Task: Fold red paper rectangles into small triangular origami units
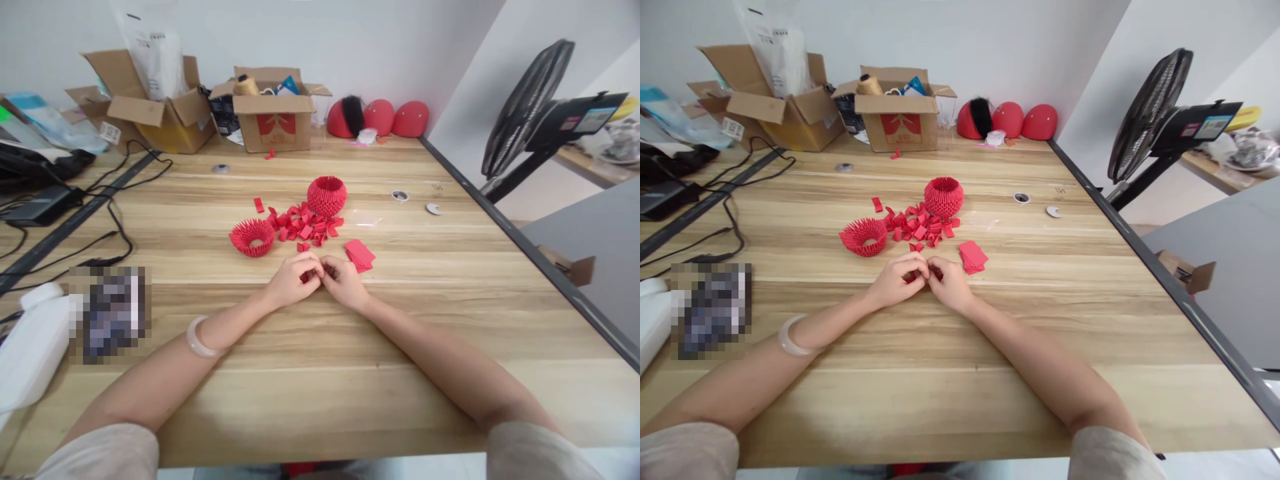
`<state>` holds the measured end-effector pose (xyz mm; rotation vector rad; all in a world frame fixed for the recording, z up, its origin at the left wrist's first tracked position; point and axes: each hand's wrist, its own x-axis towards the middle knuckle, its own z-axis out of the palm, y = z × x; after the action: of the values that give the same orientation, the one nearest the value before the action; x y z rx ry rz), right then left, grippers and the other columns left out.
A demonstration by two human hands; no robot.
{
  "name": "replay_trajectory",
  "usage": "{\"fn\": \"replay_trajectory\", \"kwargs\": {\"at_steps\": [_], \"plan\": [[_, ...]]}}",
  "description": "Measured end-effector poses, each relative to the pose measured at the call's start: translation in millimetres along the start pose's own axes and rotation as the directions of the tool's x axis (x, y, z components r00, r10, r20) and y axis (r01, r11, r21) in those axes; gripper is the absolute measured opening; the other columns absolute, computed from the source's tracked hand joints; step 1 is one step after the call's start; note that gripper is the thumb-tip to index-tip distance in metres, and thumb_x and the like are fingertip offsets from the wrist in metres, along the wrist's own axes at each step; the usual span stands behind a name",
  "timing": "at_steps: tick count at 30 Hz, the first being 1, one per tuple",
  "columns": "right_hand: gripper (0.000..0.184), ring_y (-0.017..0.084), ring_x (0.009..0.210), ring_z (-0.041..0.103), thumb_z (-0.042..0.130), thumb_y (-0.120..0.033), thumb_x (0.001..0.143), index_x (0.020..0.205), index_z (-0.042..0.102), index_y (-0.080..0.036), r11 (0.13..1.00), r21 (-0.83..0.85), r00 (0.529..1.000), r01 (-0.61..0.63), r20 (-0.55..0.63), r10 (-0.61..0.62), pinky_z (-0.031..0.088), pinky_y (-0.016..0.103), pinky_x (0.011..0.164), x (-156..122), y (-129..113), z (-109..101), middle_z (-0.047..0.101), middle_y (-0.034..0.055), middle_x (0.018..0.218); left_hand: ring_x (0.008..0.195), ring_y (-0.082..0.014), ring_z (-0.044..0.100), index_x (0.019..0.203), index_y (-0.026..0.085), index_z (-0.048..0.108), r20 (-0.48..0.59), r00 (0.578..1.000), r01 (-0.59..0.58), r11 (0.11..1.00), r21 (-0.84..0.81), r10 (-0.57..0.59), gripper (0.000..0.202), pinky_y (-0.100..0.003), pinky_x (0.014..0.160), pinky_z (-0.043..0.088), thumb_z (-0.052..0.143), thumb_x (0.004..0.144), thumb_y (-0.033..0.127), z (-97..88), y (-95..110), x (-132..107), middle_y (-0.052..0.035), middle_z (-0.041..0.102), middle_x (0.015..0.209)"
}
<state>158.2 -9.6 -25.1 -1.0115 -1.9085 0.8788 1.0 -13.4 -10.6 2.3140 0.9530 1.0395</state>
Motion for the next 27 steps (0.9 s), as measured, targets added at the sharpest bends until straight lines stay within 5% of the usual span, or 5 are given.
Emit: {"fn": "replay_trajectory", "kwargs": {"at_steps": [27], "plan": [[0.016,0.01,0.057,0.049,0.044,-0.009,0.07,0.072,0.059,-0.016,1.0,-0.024,1.0,-0.001,-0.007,0.001,0.04,0.02,0.058,-0.9,1.5,0.7,0.058,-0.0005,0.064,0.066,-0.0104,0.055,0.07,0.014,0.059,0.011,1.0,0.019,1.0,0.002,-0.019,0.01,-0.022,0.061,0.044,0.052,0.074,0.008,0.0,-1.0,0.7,-0.0032,0.058,0.078]]}}
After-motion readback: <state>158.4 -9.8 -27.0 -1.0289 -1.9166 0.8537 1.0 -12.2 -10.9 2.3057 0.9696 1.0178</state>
